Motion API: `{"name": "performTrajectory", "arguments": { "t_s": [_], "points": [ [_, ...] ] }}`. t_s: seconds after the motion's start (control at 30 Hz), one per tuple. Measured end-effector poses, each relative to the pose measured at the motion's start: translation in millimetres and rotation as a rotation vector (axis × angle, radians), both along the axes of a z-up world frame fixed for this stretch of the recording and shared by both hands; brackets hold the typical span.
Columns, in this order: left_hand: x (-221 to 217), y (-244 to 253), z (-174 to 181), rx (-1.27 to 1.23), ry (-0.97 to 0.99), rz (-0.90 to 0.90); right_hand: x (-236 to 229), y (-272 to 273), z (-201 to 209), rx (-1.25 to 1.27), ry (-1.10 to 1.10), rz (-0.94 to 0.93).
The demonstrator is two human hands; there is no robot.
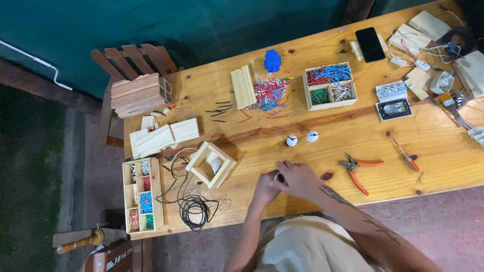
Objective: The person assembles small white cylindrical electrical components on a wooden workbench. They use a screwdriver to tighten screws on the components and pliers to strip the ends of red and black wires. The person handles several components one at a time, placing them in a row on the table.
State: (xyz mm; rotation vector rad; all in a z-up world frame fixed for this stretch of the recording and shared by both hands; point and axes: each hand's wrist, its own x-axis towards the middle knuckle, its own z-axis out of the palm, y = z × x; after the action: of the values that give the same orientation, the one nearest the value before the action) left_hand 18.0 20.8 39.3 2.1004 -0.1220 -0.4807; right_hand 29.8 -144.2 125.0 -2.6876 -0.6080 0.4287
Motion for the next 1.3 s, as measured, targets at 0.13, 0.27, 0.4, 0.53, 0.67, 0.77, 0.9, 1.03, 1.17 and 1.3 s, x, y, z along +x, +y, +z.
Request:
{"name": "performTrajectory", "arguments": {
  "t_s": [0.13,0.27,0.4,0.53,0.67,0.77,0.9,1.03,1.17,1.3],
  "points": [
    [1,-10,28,0.164,-0.005,-0.081,-1,4,-30,-0.047,-0.038,-0.107],
    [5,-10,26,0.226,0.020,-0.078,4,-1,-24,-0.039,0.010,-0.100],
    [1,-3,-2,0.277,0.050,-0.095,-3,-20,-32,0.284,0.186,0.001],
    [8,-8,7,0.183,0.073,-0.126,3,-28,-18,0.259,0.226,0.178],
    [9,-13,16,0.027,0.105,-0.105,3,-30,-54,0.354,0.122,0.288],
    [6,-15,-5,-0.007,0.108,-0.132,3,-36,-52,0.371,0.036,0.364],
    [6,-12,46,-0.020,0.120,-0.103,1,-30,28,0.153,0.360,0.102],
    [1,-8,-56,0.129,0.100,-0.067,2,-14,-49,0.117,0.344,-0.119],
    [-1,-6,-40,0.244,0.154,-0.047,4,-8,-53,0.141,0.453,-0.138],
    [16,-1,-21,0.374,0.178,-0.121,0,-12,-70,0.200,0.232,0.086]
  ]
}}
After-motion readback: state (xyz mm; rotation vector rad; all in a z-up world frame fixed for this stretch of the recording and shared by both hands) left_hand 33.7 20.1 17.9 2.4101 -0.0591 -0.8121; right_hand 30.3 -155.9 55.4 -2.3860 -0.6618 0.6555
